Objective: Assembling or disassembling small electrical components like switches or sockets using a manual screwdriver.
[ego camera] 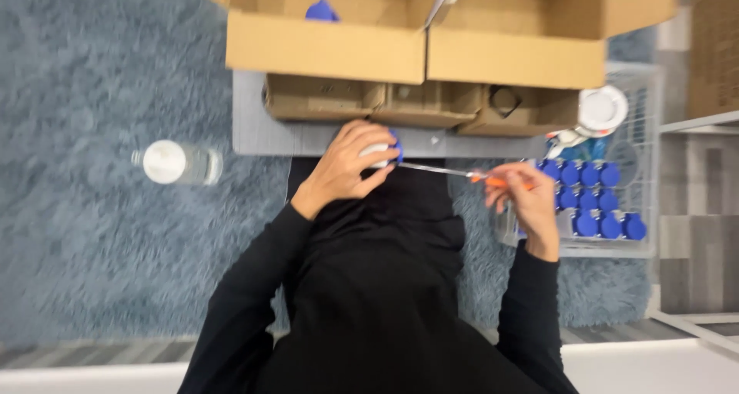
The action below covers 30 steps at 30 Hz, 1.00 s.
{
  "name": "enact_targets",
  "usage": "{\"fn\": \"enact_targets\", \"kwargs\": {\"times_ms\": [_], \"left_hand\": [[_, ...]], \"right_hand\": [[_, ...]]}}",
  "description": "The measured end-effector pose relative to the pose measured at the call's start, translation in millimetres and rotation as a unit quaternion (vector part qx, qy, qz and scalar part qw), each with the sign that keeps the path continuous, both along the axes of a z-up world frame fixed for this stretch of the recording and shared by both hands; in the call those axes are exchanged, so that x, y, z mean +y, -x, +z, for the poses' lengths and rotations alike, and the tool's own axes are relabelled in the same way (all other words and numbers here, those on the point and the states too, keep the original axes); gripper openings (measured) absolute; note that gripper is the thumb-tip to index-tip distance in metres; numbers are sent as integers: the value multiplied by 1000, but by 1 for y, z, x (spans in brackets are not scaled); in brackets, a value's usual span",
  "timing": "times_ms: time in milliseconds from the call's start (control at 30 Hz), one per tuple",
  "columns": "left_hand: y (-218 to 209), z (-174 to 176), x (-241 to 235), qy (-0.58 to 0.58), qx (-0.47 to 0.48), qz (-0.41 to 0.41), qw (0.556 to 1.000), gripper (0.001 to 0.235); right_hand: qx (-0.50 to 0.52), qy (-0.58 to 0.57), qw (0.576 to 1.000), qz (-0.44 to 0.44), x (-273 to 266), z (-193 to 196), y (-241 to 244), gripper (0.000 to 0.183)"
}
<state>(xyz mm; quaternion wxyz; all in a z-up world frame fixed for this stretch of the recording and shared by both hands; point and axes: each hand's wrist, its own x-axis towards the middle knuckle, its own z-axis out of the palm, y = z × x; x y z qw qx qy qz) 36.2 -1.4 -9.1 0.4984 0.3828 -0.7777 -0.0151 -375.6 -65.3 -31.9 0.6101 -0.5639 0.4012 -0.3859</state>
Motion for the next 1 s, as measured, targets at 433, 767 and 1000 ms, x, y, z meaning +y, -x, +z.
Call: {"fn": "enact_targets", "kwargs": {"times_ms": [433, 767, 1000], "left_hand": [[6, -4, -1, 7, -11, 18, 1000, 22], [15, 2, 7, -20, -3, 73, 997, 29], [21, 0, 9, -22, 43, 85, 995, 28]], "right_hand": [[-2, 101, 994, -51, 8, 13, -20, 32], [27, -6, 995, -96, 11, 20, -29, 24], [-30, 72, 995, -68, 24, 33, -24, 31]]}}
